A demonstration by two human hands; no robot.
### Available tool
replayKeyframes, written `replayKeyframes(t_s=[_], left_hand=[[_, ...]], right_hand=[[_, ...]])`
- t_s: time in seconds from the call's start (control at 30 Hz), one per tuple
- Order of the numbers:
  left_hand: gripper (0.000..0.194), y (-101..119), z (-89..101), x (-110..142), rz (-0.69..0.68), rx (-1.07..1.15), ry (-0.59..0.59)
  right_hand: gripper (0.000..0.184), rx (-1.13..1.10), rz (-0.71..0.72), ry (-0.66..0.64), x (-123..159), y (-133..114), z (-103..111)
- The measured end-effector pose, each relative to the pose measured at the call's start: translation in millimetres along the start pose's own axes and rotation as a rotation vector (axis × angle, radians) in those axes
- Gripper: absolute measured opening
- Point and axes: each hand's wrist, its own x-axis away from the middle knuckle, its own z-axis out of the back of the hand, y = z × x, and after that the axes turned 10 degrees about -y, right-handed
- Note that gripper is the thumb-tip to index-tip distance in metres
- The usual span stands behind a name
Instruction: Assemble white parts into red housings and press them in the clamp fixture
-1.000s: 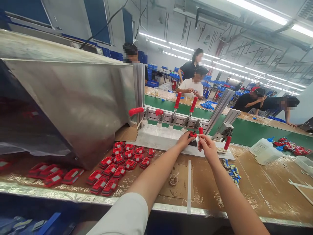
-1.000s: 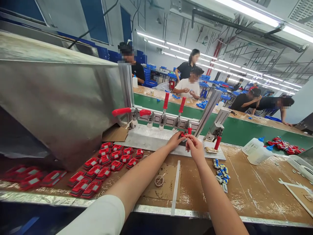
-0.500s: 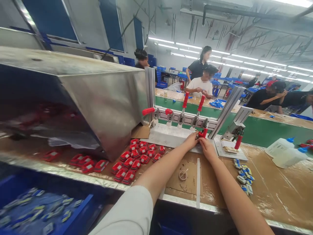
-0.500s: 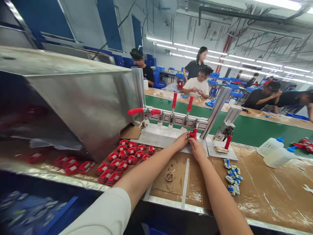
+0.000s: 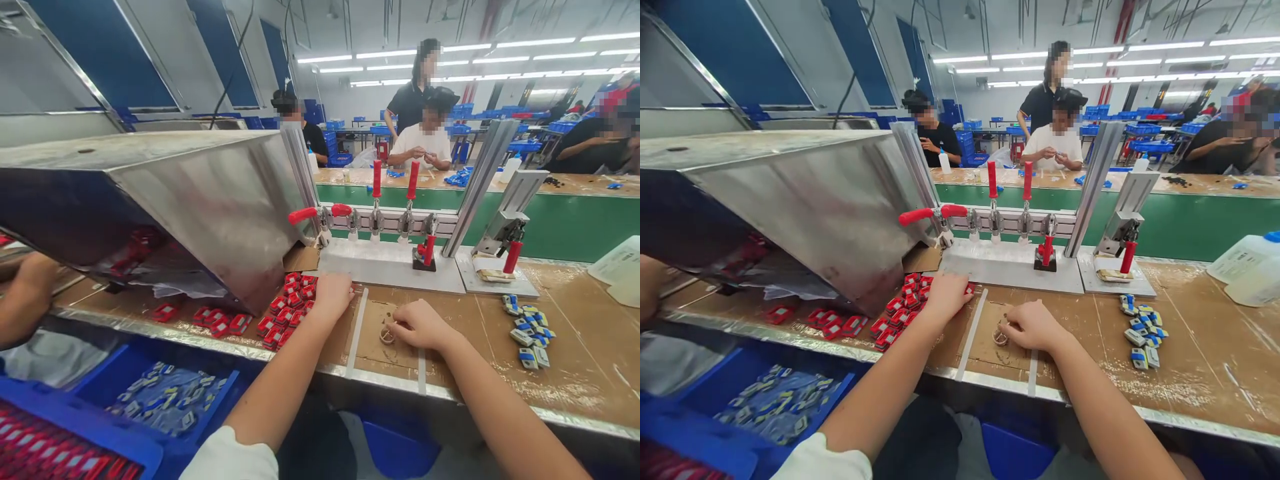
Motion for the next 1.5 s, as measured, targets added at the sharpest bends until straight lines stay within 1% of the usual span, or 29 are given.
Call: replayKeyframes(t_s=[0.07, 0.1, 0.17, 0.23, 0.3, 0.33, 0.4, 0.43, 0.5, 0.57, 0.6, 0.63, 0.67, 0.73, 0.9, 1.13, 1.33, 1.5], left_hand=[[0.010, 13, -0.5, 0, -0.064, -0.048, 0.002], [0.013, 20, -1.7, -2, -0.109, -0.032, 0.001], [0.027, 34, -8.2, -8, -0.239, 0.169, -0.008], [0.037, 48, -21.0, -17, -0.368, 0.454, -0.060], [0.039, 59, -37.2, -23, -0.445, 0.675, -0.117], [0.037, 63, -45.1, -25, -0.461, 0.738, -0.140], [0.033, 66, -57.6, -27, -0.480, 0.788, -0.182], [0.032, 66, -61.7, -26, -0.488, 0.794, -0.204], [0.031, 63, -65.7, -25, -0.494, 0.791, -0.236], [0.033, 61, -66.3, -24, -0.489, 0.778, -0.245], [0.035, 60, -66.0, -24, -0.484, 0.773, -0.247], [0.036, 60, -65.7, -24, -0.481, 0.770, -0.251], [0.037, 60, -65.5, -24, -0.481, 0.766, -0.257], [0.036, 60, -65.3, -24, -0.487, 0.754, -0.257], [0.036, 61, -66.8, -26, -0.509, 0.714, -0.233], [0.036, 60, -68.3, -27, -0.522, 0.713, -0.232], [0.036, 61, -67.4, -25, -0.530, 0.710, -0.240], [0.034, 61, -69.0, -25, -0.508, 0.694, -0.233]], right_hand=[[0.039, -0.001, 0.022, 0.004, -2, 1, -5], [0.037, -0.009, 0.031, 0.011, -3, 2, -7], [0.033, -0.033, 0.052, 0.027, -5, 2, -11], [0.030, -0.073, 0.062, 0.051, -7, 4, -16], [0.031, -0.162, 0.055, 0.078, -7, 6, -19], [0.032, -0.230, 0.051, 0.093, -7, 8, -19], [0.034, -0.391, 0.044, 0.143, -5, 14, -18], [0.036, -0.471, 0.035, 0.190, -4, 17, -17], [0.037, -0.601, -0.036, 0.359, -2, 26, -13], [0.038, -0.665, -0.174, 0.558, -1, 35, -10], [0.039, -0.675, -0.241, 0.629, -1, 39, -9], [0.040, -0.674, -0.292, 0.670, -2, 43, -9], [0.040, -0.667, -0.325, 0.682, -3, 46, -9], [0.042, -0.648, -0.344, 0.662, -6, 50, -11], [0.043, -0.628, -0.343, 0.627, -11, 49, -12], [0.042, -0.618, -0.357, 0.578, -13, 47, -10], [0.043, -0.595, -0.350, 0.608, -12, 44, -9], [0.042, -0.504, -0.338, 0.633, -10, 45, -9]])
